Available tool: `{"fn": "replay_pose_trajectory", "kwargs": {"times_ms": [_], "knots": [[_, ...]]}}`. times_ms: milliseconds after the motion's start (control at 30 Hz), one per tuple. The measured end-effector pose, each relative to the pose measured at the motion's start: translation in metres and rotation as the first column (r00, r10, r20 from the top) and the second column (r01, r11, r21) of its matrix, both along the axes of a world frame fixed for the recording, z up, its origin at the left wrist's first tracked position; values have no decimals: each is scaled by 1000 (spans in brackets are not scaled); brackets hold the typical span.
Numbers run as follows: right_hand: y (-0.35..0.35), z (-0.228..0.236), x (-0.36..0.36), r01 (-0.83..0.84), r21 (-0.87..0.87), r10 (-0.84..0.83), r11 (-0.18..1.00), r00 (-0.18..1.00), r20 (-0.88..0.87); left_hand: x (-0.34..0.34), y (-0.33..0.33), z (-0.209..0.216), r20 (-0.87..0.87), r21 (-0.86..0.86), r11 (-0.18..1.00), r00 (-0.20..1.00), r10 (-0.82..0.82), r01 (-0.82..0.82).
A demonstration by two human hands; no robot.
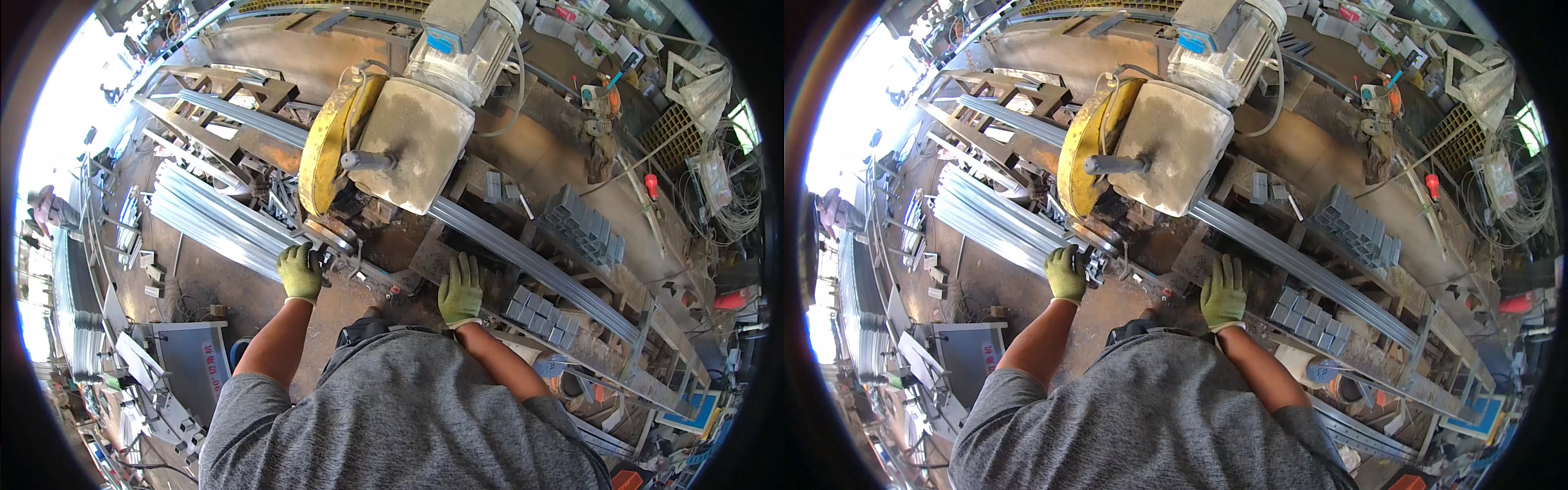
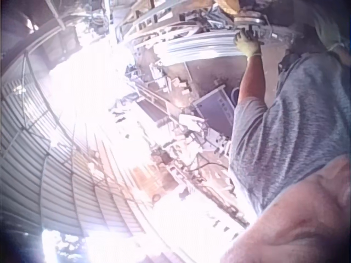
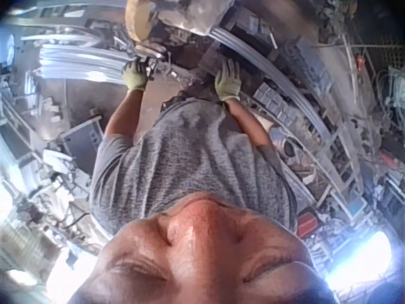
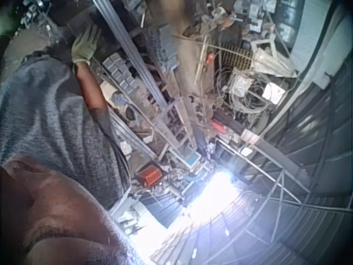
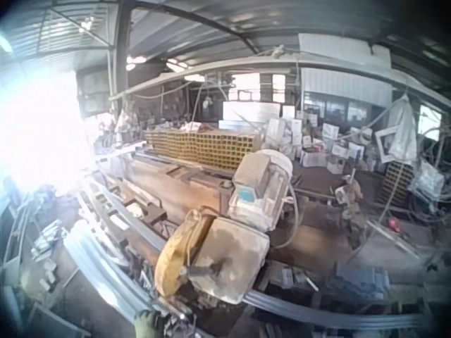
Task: The person repeatedly picks up long metal profiles, positions them on a chop saw, and cuts them to length. After each cut, the person stacks the cut pieces on a nearby pile. The process is repeated multiple times throughout the clip.
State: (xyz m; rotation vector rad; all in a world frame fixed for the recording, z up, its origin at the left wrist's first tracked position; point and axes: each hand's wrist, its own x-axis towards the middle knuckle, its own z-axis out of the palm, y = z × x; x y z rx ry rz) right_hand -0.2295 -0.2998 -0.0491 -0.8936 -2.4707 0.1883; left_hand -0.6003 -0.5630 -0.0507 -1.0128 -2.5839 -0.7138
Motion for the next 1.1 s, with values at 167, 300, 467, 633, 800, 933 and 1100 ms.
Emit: {"fn": "replay_pose_trajectory", "kwargs": {"times_ms": [167,300,467,633,800,933,1100], "knots": [[-1,0,1,7,7,-7,1000,1000,-19,2,1,2,-4,5,1000,1000,7,-7],[1,-2,0,3,-7,-3,1000,1000,-13,2,1,3,1,5,1000,1000,1,-1],[1,-4,0,4,5,-4,1000,999,-34,2,1,2,15,-5,1000,1000,11,-11],[1,-5,0,9,-17,-9,1000,1000,0,0,0,1,38,-41,999,999,21,-20],[2,-7,0,27,2,-27,1000,999,23,-1,1,0,-1,-22,1000,1000,11,-11],[3,-9,0,22,6,-22,1000,1000,14,0,2,1,36,-32,999,999,22,-21],[3,-8,0,21,4,-21,1000,1000,-1,2,2,2,2,14,1000,1000,3,-3]]}}
